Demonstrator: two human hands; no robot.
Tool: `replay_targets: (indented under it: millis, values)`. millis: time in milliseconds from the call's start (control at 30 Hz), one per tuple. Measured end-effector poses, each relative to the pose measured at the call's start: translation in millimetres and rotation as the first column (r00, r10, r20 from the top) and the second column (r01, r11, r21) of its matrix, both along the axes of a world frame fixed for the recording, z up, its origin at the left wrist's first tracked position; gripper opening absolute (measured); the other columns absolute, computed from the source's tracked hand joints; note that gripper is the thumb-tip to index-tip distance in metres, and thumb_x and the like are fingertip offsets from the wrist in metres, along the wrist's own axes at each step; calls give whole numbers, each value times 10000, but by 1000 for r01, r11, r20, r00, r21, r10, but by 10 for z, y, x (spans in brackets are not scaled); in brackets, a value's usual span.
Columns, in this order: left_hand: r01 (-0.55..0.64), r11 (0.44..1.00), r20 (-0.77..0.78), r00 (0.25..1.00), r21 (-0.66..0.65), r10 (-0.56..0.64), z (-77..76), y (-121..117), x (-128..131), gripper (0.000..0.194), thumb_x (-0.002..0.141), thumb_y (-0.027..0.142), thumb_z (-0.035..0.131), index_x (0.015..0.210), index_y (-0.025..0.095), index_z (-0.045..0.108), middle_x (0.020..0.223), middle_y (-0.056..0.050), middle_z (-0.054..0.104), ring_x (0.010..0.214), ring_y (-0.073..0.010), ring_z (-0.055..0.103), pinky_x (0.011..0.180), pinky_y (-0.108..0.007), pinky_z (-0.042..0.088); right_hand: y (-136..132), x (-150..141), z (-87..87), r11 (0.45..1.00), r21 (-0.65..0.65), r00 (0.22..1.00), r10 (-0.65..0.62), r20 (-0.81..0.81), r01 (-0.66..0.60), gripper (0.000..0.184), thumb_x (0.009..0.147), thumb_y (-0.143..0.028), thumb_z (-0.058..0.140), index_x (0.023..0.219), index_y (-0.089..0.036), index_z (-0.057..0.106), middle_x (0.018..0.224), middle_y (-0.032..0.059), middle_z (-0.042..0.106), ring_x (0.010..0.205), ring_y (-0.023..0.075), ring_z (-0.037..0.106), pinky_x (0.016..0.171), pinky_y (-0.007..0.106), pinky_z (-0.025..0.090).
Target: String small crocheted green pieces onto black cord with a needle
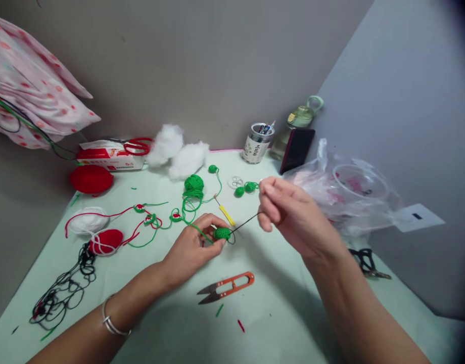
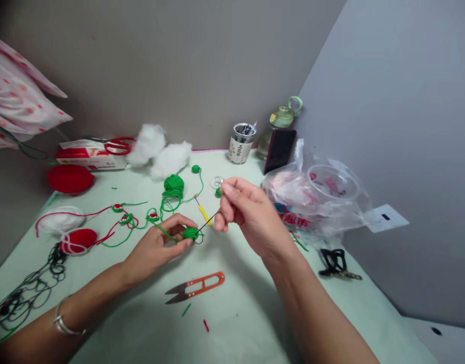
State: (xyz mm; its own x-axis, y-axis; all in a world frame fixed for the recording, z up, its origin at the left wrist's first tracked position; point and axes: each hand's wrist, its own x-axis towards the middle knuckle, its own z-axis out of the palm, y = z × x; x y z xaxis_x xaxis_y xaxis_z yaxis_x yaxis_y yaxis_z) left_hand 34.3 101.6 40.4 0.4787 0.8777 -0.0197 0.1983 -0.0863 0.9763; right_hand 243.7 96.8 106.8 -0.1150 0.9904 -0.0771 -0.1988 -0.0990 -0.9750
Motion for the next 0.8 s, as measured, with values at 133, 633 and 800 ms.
replay_targets:
  millis: [133, 633, 800]
  values:
    - [9, 999, -8, 1000, -44, -10, -40, 29, -12, 153, 811, 200, 643, 962, 214, 656, 853, -5, 610, 767, -155, 553, 711, -287, 442, -9, 129, 112, 978, 121, 985, -168, -26, 170, 191, 930, -356, 626, 816, -222, 549, 542, -75, 348, 475, 87, 436, 479, 226, 370]
    - [52, 921, 344, 934, -387, 92, -47, 98, -87, 250, 855, 317, 713, 1089, 242, 662, 986, 2, 611, 801, -150, 693, 774, -287, 493, -79, -35, -130, 798, 540, 647, -266, 714, -268, 240, 991, -147, 505, 1153, -198, 675, 796, 11, 625, 675, 116, 562, 630, 260, 431]
    - [100, 920, 334, 942, -379, 35, -41, 115, -101, 259, 869, 339, 708, 1103, 233, 677, 837, 11, 660, 785, -139, 678, 764, -265, 483, -70, -90, -249, 642, 521, 377, -362, 853, -563, 199, 999, -131, 506, 1079, -159, 686, 874, 47, 632, 748, 149, 549, 648, 277, 393]
